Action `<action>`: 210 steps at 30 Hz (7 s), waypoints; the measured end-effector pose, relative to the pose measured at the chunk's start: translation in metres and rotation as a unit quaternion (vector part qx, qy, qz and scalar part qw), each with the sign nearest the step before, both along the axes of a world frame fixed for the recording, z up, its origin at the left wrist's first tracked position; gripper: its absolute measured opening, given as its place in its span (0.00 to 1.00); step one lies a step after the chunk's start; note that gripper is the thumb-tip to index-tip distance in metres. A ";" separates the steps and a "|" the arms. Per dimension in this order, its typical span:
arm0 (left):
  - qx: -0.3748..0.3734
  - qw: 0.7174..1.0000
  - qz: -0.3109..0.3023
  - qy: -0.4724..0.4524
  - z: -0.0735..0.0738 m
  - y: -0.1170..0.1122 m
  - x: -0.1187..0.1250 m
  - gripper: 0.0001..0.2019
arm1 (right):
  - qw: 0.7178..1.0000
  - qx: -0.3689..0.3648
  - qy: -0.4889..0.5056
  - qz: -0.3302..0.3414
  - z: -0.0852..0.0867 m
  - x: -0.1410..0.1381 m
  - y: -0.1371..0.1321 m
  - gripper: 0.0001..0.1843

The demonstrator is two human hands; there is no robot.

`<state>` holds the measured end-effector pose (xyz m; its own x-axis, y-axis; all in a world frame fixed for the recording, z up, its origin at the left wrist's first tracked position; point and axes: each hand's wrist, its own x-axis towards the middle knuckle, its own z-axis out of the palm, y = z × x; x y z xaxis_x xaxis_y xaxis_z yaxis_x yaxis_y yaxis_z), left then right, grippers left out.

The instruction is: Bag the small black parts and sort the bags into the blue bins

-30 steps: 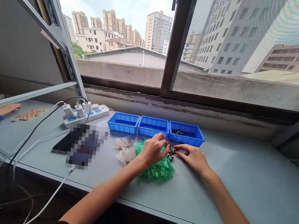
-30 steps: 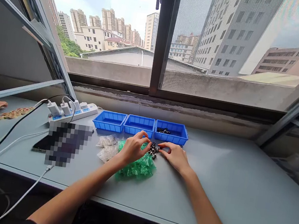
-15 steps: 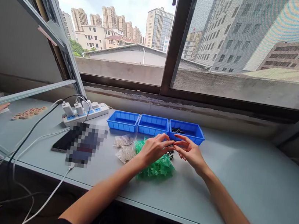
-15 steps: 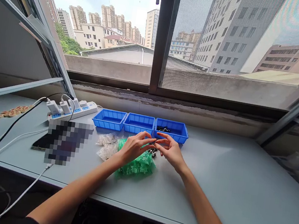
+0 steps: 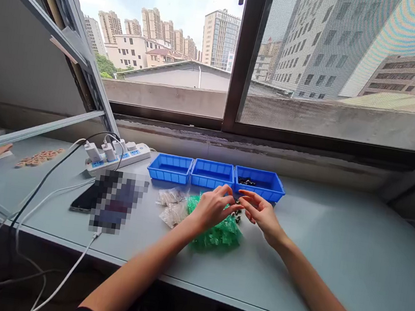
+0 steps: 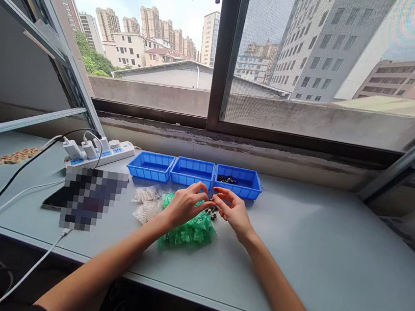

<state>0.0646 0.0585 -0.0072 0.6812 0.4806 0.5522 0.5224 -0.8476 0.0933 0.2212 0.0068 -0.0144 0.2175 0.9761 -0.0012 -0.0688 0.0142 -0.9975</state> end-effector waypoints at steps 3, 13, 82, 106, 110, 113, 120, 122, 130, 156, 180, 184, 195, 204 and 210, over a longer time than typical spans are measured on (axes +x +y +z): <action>-0.005 1.000 0.009 0.026 0.000 0.001 -0.001 0.16 | 0.999 -0.002 -0.003 -0.039 0.000 -0.003 0.003 0.32; -0.021 0.997 -0.003 0.068 0.003 -0.001 0.002 0.19 | 0.984 0.021 -0.046 -0.169 -0.002 0.015 0.009 0.35; -0.049 0.996 0.024 0.075 0.005 -0.001 0.000 0.13 | 0.967 0.089 -0.235 -0.035 0.001 0.011 0.000 0.18; -0.054 0.998 0.009 -0.039 0.012 -0.007 -0.002 0.06 | 0.998 0.051 0.005 0.037 -0.003 -0.007 0.005 0.27; -0.038 0.998 0.010 -0.058 0.013 -0.003 -0.006 0.06 | 0.999 0.050 0.011 0.002 0.004 -0.005 0.006 0.27; -0.005 0.998 0.011 -0.058 0.011 0.003 -0.009 0.05 | 0.996 0.065 0.002 -0.061 0.007 0.004 0.008 0.29; 0.011 1.000 0.007 -0.022 0.004 0.008 -0.009 0.06 | 0.978 0.060 0.026 -0.199 0.003 0.027 0.018 0.34; 0.011 1.000 0.008 -0.012 0.003 0.007 -0.008 0.06 | 0.975 0.073 0.017 -0.209 0.002 0.028 0.018 0.35; -0.005 1.000 0.011 -0.008 0.003 0.007 -0.009 0.07 | 0.953 0.107 -0.217 -0.184 0.001 0.023 0.014 0.28; 0.135 0.987 -0.076 -0.043 0.005 -0.011 -0.001 0.07 | 0.844 0.017 -0.528 0.097 0.007 0.010 0.000 0.10; -0.096 0.987 -0.005 0.129 0.004 -0.010 0.002 0.11 | 0.879 0.122 -0.441 0.134 -0.004 0.014 0.014 0.09; -0.097 0.982 -0.007 0.161 0.005 -0.006 0.008 0.08 | 0.898 0.126 -0.390 0.162 -0.013 0.018 0.025 0.09; -0.108 0.989 0.008 0.104 -0.007 0.002 0.009 0.06 | 0.940 0.136 -0.297 0.094 -0.017 0.016 0.026 0.11; -0.127 0.992 0.004 0.017 -0.010 0.001 0.011 0.06 | 0.994 0.043 -0.061 0.075 -0.032 0.020 0.027 0.28; -0.121 0.992 0.037 0.016 -0.014 0.000 0.012 0.09 | 0.998 0.007 -0.025 0.056 -0.027 0.020 0.019 0.31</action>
